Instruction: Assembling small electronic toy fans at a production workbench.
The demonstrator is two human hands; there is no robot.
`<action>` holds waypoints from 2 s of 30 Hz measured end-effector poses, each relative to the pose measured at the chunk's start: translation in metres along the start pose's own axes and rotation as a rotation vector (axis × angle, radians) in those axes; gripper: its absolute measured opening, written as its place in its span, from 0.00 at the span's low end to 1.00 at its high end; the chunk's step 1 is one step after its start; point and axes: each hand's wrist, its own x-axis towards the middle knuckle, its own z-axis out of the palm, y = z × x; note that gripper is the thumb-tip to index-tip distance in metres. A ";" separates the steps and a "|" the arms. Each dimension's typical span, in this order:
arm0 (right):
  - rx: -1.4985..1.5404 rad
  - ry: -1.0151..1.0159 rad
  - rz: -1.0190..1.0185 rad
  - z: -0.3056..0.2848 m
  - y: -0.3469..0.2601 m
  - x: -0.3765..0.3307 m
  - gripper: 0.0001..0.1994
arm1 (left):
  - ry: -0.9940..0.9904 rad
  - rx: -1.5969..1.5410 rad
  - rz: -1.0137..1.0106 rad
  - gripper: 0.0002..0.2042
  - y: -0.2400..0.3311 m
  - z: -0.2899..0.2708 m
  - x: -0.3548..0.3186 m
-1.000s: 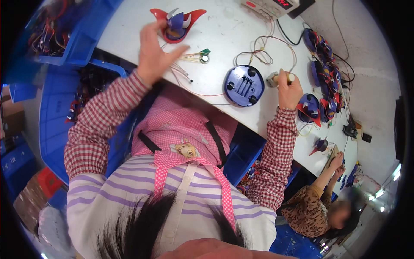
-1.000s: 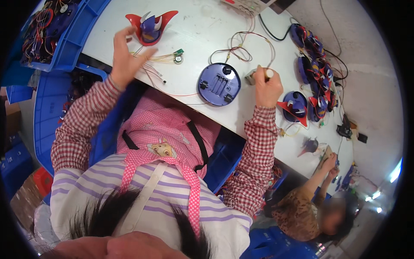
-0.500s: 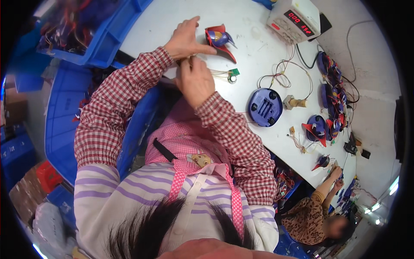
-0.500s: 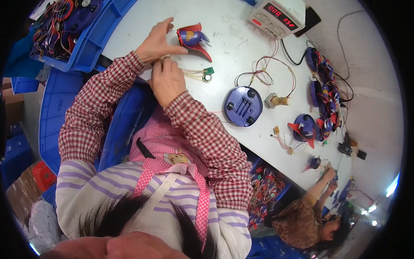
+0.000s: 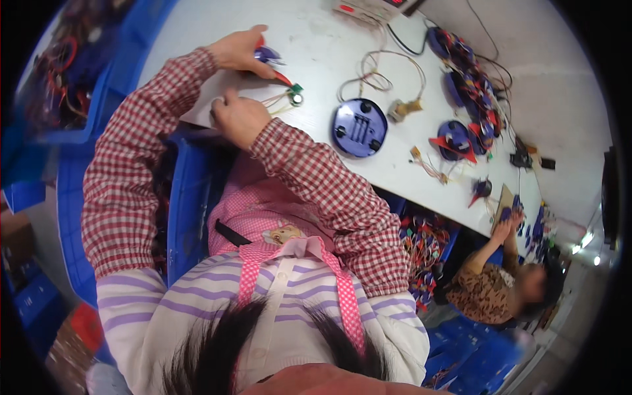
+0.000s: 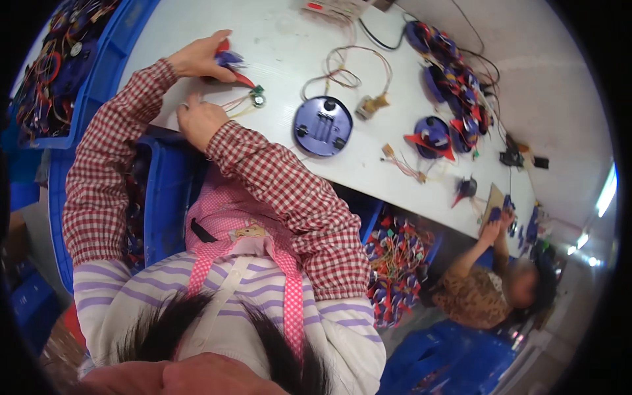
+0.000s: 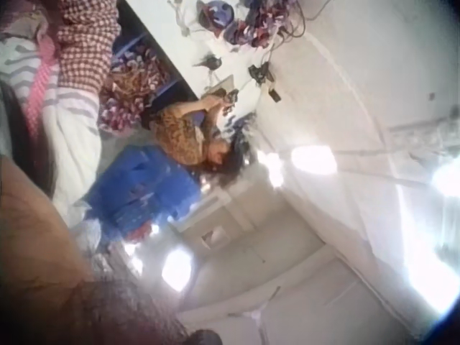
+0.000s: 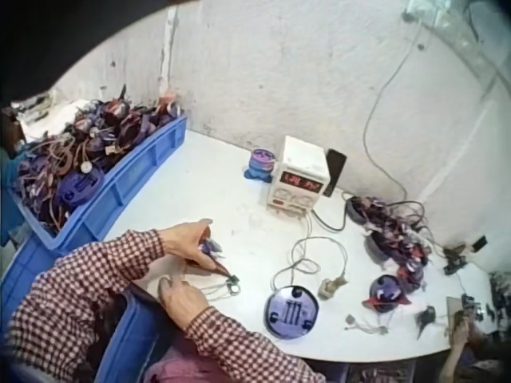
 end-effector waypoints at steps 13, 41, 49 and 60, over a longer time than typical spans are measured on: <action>1.021 0.726 0.463 -0.114 0.111 -0.125 0.12 | 0.353 -1.215 0.019 0.38 0.122 0.041 -0.018; 0.890 0.055 -0.118 -0.094 -0.072 -0.075 0.20 | 0.951 -1.286 0.035 0.35 0.026 -0.040 -0.375; 0.800 -0.126 0.094 -0.035 -0.062 -0.080 0.18 | 0.903 -1.000 -0.883 0.35 -0.073 0.052 -0.518; 0.517 -0.255 0.199 -0.008 -0.042 -0.113 0.14 | 0.769 -0.314 -1.009 0.35 -0.201 0.288 -0.587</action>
